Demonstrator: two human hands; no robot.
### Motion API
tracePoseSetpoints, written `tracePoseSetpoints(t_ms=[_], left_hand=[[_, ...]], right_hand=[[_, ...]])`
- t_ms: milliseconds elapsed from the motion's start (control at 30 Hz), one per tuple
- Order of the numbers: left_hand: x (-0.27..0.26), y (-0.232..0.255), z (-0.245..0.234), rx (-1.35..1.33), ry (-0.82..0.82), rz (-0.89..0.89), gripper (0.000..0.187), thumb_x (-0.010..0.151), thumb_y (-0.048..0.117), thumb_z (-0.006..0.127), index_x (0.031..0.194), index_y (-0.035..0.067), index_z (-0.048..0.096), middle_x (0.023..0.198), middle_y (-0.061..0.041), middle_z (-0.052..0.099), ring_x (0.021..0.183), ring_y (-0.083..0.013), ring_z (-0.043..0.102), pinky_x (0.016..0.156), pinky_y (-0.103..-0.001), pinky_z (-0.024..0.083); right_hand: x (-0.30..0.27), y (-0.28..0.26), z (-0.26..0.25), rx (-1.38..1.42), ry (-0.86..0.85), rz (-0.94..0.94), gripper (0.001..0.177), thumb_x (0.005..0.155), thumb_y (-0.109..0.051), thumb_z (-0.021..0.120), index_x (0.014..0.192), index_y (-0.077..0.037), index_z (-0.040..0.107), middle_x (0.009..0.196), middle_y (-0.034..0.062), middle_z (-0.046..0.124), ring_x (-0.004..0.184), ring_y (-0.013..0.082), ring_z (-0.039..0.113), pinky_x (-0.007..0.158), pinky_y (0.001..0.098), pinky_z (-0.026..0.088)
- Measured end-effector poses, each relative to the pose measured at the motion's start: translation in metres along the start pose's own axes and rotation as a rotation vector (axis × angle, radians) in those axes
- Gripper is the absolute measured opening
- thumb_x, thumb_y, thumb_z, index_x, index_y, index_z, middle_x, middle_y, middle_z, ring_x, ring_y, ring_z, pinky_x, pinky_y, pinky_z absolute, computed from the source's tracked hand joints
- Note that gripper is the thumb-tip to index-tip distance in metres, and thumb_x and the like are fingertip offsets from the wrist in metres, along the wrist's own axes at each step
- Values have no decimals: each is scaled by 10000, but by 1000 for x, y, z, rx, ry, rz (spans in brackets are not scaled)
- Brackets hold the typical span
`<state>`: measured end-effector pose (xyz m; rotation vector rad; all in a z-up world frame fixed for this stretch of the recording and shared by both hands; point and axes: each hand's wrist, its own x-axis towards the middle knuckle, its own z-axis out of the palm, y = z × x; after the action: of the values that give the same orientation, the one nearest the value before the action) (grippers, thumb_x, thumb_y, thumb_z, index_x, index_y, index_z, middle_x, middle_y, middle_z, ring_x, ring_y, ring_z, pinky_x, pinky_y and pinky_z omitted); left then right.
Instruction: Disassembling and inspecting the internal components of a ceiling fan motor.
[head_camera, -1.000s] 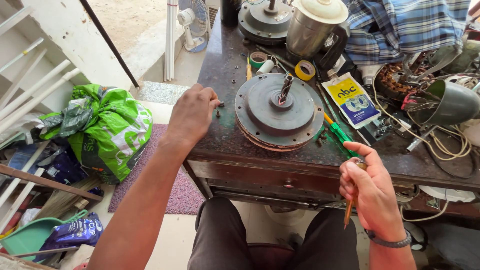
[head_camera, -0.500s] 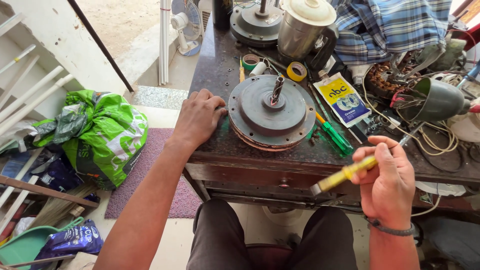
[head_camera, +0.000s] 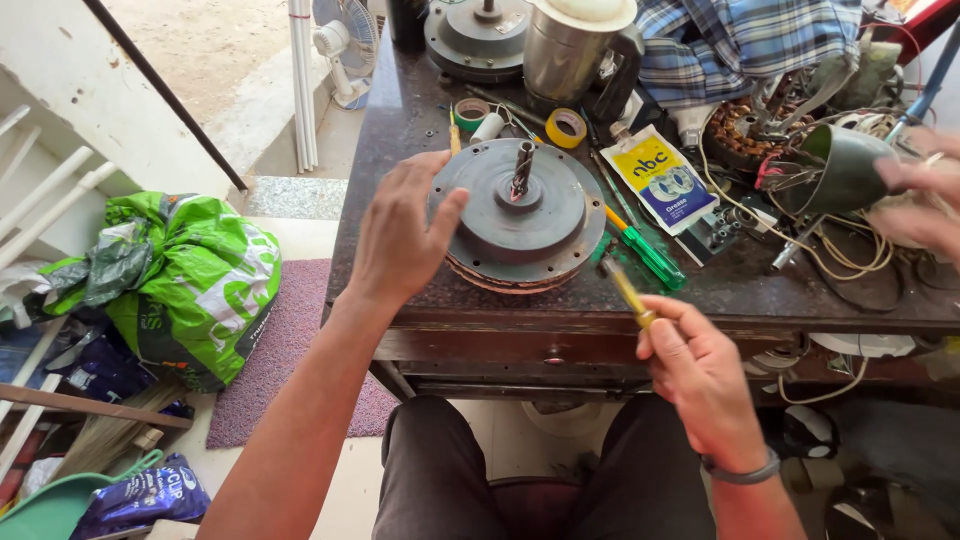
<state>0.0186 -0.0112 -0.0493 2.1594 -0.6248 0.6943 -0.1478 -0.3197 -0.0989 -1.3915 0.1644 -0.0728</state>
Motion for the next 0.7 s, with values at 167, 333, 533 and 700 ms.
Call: tracePoseSetpoints(t_ms=[167, 333, 533, 700], left_hand=[[18, 8, 20, 38, -147, 13, 631, 986, 438, 672, 1376, -51, 584, 1434, -249, 571, 1396, -398, 480, 1167, -466, 361], [41, 15, 26, 102, -328, -43, 811, 911, 597, 673, 1424, -17, 539, 1557, -228, 460, 1465, -387, 365, 1187, -468, 281], [52, 25, 34, 132, -523, -171, 906, 766, 721, 686, 1455, 148, 552, 1560, -194, 424, 1465, -373, 358, 1173, -487, 292], [52, 43, 48, 341, -411, -234, 832, 796, 777, 596, 1421, 228, 576, 1430, -184, 507, 1346, -394, 440, 1055, -577, 351]], right_hand=[[2, -6, 17, -483, 73, -168, 327, 1025, -153, 578, 1317, -49, 682, 796, 5, 654, 618, 40, 485, 542, 222, 393], [9, -35, 35, -760, 101, -255, 325, 989, -179, 619, 1287, -81, 701, 783, 16, 739, 699, 76, 641, 628, 249, 515], [14, -9, 41, -807, 138, -323, 283, 980, -180, 634, 1242, -87, 688, 782, 71, 741, 696, 139, 701, 643, 292, 534], [14, 44, 55, -704, 267, -526, 310, 1040, -160, 595, 1324, -36, 584, 888, 93, 712, 750, 173, 693, 689, 319, 544]])
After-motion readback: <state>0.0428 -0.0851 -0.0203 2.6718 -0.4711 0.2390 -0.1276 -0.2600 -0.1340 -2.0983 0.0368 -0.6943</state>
